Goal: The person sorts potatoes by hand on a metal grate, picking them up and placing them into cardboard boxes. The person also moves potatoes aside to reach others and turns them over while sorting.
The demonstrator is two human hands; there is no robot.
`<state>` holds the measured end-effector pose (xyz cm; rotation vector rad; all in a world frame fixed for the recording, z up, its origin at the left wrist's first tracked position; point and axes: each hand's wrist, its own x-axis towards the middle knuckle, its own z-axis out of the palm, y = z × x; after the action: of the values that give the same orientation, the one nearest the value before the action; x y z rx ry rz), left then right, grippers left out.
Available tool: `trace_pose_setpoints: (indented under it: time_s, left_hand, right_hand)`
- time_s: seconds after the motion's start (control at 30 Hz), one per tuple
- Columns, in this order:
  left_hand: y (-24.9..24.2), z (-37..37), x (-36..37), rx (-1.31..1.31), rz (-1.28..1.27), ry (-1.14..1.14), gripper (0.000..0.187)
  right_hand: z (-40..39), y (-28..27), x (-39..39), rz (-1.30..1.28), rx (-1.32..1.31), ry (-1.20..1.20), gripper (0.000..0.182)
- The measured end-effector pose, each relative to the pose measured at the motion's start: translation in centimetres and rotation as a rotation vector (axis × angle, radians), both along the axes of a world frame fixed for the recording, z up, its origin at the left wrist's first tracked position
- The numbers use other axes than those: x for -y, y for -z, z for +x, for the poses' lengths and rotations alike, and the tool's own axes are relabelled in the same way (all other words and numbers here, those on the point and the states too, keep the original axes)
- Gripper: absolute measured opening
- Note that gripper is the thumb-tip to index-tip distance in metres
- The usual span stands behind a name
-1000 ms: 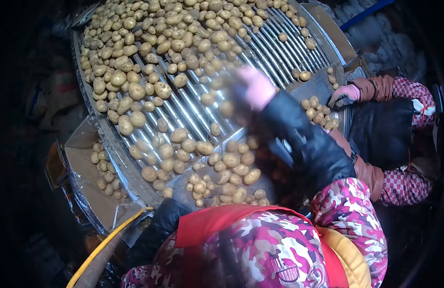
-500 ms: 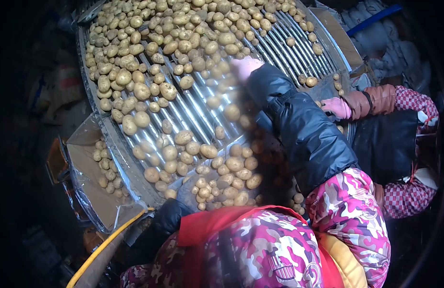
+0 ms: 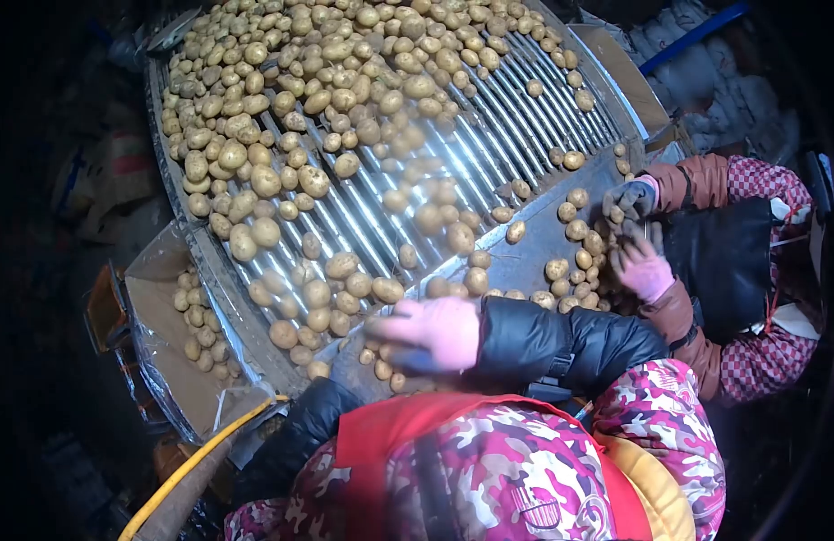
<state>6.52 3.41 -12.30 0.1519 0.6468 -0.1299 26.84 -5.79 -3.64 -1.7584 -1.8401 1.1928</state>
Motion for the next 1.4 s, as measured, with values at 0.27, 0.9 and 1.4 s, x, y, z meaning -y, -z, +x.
trace_pose_setpoints:
  time_s: [0.27,0.9,1.4]
  left_hand:
    - [2.8,-2.9,-2.2,0.110,-0.135,0.124,0.029]
    - [2.9,-2.7,-2.8,-0.071,-0.124,0.239,0.032]
    - [3.0,-2.4,-3.2,-0.080,-0.097,0.238,0.034]
  right_hand:
    - [22.3,5.7,-11.4,0.313,0.373,0.864,0.037]
    - [36.9,11.1,-12.3,-0.108,0.872,0.818,0.054]
    - [31.5,10.1,-14.6,-0.008,0.701,0.972,0.046]
